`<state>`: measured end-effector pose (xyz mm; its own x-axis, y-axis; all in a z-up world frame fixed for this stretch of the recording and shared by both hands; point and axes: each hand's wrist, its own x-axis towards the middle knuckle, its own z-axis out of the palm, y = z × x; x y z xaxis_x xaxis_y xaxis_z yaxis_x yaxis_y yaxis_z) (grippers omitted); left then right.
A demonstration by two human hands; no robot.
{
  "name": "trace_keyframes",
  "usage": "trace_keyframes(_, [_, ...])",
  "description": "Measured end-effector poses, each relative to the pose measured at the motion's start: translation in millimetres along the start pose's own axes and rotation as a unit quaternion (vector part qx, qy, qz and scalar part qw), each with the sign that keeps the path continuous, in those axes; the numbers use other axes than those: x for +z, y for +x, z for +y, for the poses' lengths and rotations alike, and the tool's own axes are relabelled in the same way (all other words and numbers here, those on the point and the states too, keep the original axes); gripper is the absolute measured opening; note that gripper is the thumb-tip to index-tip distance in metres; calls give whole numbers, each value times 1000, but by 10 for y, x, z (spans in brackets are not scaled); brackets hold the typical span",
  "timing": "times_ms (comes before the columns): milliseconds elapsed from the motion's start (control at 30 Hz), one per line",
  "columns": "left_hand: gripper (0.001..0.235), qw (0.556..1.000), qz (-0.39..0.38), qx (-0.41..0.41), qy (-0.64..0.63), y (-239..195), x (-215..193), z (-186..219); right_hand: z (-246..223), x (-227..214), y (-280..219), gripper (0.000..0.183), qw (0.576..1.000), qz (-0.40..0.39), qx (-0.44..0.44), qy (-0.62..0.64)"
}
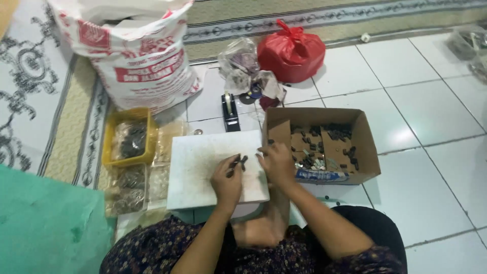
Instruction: The person sits on the floor and assembles small dark plastic components with metal screws. They pick up parts from a cardboard box, screw them together by hand, and place the finished assemblies onto a white board.
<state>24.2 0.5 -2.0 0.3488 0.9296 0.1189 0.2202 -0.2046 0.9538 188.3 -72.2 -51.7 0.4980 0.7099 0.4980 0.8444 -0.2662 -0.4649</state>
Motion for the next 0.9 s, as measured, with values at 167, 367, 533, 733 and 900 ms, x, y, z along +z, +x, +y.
trace_keyframes(167, [26, 991, -124, 56, -18, 133, 995, -78, 1209, -436, 241, 20, 983, -80, 165, -19])
trace_keyframes(367, [21, 943, -322, 10, 89, 340, 2376, -638, 2104, -809, 134, 25, 908, -146, 392, -31])
trace_keyframes(533, [14, 921, -353, 65, 149, 427, 3275, -1492, 2332, -531, 64, 23, 892, -189, 407, -54])
trace_keyframes(733, [29, 833, -446, 91, 313, 333, 3164, -1214, 2454, -217, -5, 36, 860, -378, 323, -111])
trace_keyframes(900, [30, 852, -424, 67, 301, 290, 3053, -1079, 2353, -193, -4, 19, 863, -367, 334, -94])
